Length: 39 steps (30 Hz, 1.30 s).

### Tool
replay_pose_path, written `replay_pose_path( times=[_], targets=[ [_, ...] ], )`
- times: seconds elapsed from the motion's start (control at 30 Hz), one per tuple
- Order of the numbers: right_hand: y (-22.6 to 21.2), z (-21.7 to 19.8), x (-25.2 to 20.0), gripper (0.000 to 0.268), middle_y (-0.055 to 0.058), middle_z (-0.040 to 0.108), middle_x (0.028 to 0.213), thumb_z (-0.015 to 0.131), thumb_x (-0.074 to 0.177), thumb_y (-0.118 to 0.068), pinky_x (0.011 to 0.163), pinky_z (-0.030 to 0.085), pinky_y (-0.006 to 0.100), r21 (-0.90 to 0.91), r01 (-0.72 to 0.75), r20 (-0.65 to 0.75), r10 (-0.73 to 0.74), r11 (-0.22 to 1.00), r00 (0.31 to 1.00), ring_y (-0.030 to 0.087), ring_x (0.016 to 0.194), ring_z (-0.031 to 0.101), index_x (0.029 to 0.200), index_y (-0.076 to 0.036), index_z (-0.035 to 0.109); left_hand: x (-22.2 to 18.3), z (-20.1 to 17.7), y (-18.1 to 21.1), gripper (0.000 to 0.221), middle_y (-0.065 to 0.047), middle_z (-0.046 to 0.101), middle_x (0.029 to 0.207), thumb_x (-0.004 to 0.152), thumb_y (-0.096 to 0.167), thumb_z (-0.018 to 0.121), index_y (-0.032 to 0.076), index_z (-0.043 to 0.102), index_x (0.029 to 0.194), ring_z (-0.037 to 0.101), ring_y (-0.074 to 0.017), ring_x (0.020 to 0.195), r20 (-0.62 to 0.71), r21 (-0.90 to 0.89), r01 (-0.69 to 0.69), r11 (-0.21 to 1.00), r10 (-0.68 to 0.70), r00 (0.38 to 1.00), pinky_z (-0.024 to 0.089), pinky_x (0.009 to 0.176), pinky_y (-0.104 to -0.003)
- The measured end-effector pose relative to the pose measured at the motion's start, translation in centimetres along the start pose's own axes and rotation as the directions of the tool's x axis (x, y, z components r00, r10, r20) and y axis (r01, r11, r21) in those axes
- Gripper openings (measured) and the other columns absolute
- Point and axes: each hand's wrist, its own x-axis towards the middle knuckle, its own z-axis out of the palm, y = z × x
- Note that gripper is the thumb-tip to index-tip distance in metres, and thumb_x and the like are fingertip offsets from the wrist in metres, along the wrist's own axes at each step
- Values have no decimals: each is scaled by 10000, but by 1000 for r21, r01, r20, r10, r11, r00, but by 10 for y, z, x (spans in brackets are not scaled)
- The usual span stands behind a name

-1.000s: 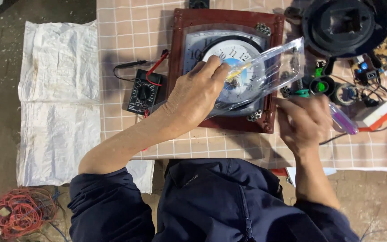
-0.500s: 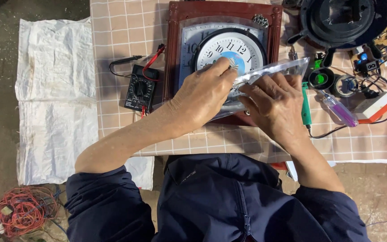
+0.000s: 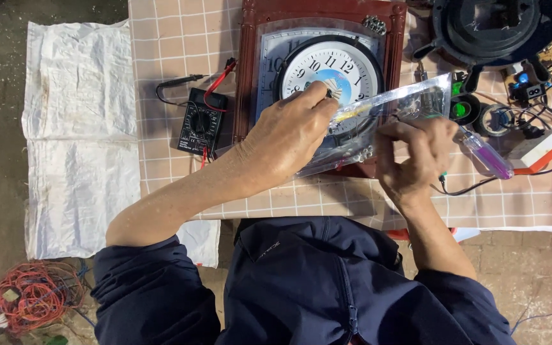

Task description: Disassembling a wall clock by removing screws and separating the frame, face, and internal movement.

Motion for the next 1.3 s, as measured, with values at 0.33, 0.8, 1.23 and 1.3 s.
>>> replay_pose_path(
  times=[0.33,0.8,1.23,1.3],
  targets=[
    [0,-10,-13,109,96,469,655,489,844,-9,580,320,367,-159,-123,-335,64,980,940,242,641,376,737,11,479,-1,-4,4,158,-113,466,939,788,-26,557,-26,534,944,570,-203,593,47,53,74,996,-77,996,498,404,-301],
    [-16,2,-13,182,59,377,761,555,862,-175,608,340,252,611,-371,-223,601,700,767,150,627,394,799,-45,444,-9,-1,-22,325,-90,439,896,739,9,655,-64,546,1037,525,-159,670,112,-30,194,981,-190,976,534,545,-212],
    [-11,0,-28,217,36,366,728,586,855,-188,592,347,223,616,-526,-133,736,586,664,116,626,380,788,-51,432,-45,-18,-208,428,-19,276,552,741,0,695,94,289,642,261,-149,517,-405,-54,529,847,-503,763,269,525,-362],
    [-13,-1,-26,272,40,365,717,611,848,-236,583,342,215,597,-527,-143,727,604,671,116,618,381,777,-44,431,-49,-7,-236,496,-8,230,573,773,-53,702,119,244,691,240,-114,529,-387,-177,549,817,-570,724,293,567,-338]
  ],
)
